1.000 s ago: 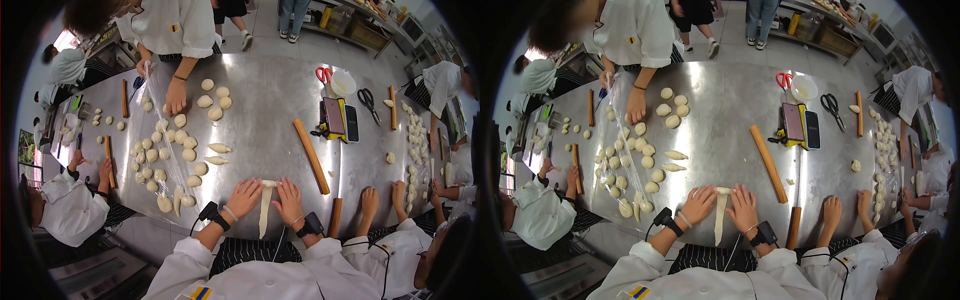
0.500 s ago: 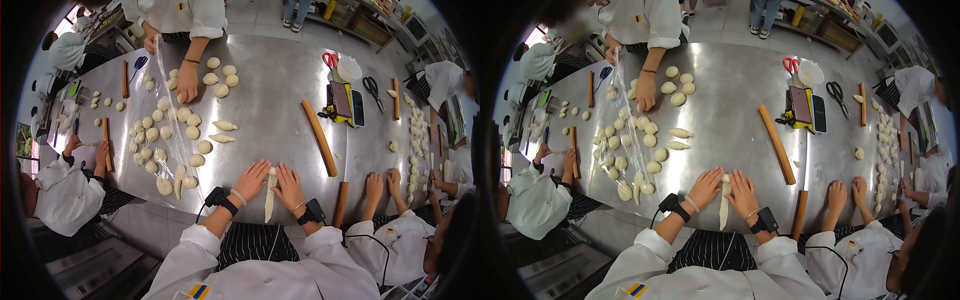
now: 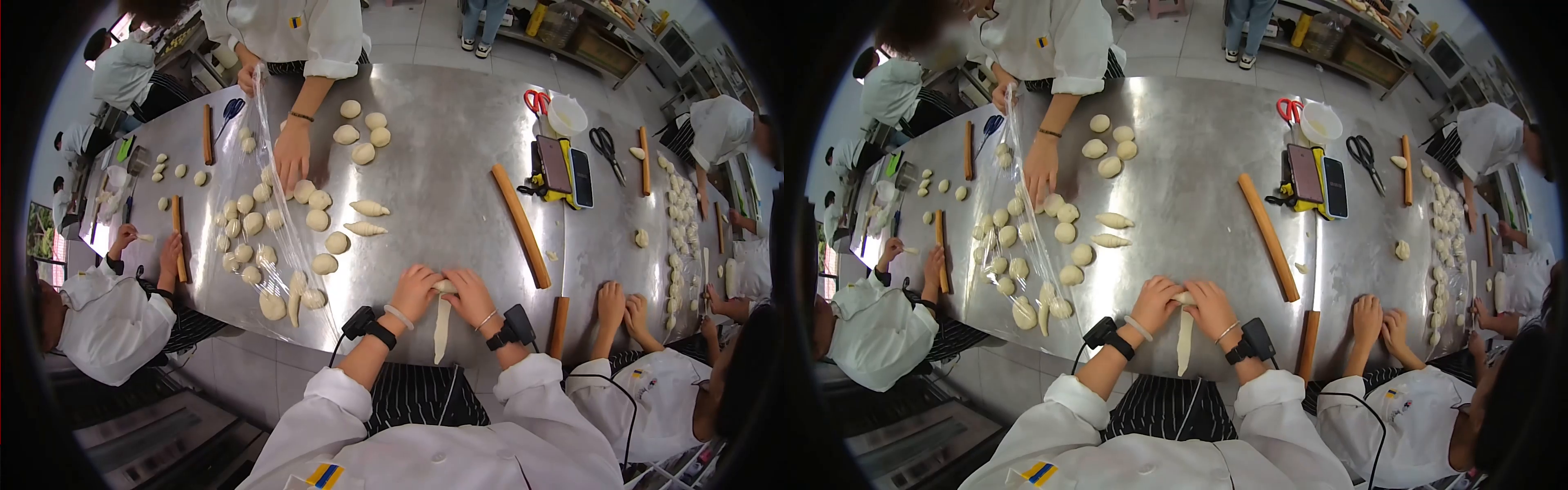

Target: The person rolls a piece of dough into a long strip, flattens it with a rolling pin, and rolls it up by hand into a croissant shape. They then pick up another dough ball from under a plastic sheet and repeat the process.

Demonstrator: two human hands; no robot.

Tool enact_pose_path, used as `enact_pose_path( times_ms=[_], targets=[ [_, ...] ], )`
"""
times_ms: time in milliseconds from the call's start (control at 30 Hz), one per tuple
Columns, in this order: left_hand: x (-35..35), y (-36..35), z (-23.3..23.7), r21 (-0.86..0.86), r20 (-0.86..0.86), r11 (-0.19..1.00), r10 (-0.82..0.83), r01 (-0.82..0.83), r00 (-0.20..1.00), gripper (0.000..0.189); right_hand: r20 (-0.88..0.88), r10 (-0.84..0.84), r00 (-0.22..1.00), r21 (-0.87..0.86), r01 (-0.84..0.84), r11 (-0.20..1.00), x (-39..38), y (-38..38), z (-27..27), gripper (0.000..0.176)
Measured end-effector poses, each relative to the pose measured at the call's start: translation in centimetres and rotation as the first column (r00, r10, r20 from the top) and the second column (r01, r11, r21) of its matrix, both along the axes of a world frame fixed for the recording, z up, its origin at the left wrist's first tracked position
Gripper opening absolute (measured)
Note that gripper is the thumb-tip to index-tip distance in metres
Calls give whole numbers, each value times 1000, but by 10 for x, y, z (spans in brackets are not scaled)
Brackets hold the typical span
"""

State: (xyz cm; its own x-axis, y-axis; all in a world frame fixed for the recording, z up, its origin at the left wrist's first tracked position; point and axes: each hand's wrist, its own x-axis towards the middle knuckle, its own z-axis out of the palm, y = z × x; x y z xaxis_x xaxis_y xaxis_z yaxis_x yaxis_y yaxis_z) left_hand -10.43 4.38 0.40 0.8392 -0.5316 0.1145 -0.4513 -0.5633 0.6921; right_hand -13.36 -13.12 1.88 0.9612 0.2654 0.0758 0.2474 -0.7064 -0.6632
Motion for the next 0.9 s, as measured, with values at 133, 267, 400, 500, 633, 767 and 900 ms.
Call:
enact_pose_path(
  times_ms=[133,267,400,500,633,767,900],
  targets=[
    [-2,3,6,-31,-115,999,33,-37,993,39,-43,84,996,104,-79,991,12,-5,-1,43],
    [-29,-6,-11,-444,-604,788,89,-426,792,47,-138,138,981,266,-97,959,6,-15,17,34],
    [-44,-10,1,-615,-783,617,-403,-491,474,47,-80,136,988,291,-107,951,-5,-11,44,32],
    [-56,-15,-12,-665,-730,631,-434,-400,529,39,-105,83,991,304,-47,951,-12,-15,53,30],
    [-60,-12,-16,-540,-801,793,-382,-282,461,31,-106,64,992,285,-32,958,-6,-18,67,30],
    [-78,-11,-26,-669,-742,594,-510,-446,435,26,-84,18,996,343,12,939,0,-17,77,29],
    [-86,-11,-21,-692,-717,562,-456,-453,528,23,21,88,996,282,-91,955,8,-8,101,27]
  ],
)
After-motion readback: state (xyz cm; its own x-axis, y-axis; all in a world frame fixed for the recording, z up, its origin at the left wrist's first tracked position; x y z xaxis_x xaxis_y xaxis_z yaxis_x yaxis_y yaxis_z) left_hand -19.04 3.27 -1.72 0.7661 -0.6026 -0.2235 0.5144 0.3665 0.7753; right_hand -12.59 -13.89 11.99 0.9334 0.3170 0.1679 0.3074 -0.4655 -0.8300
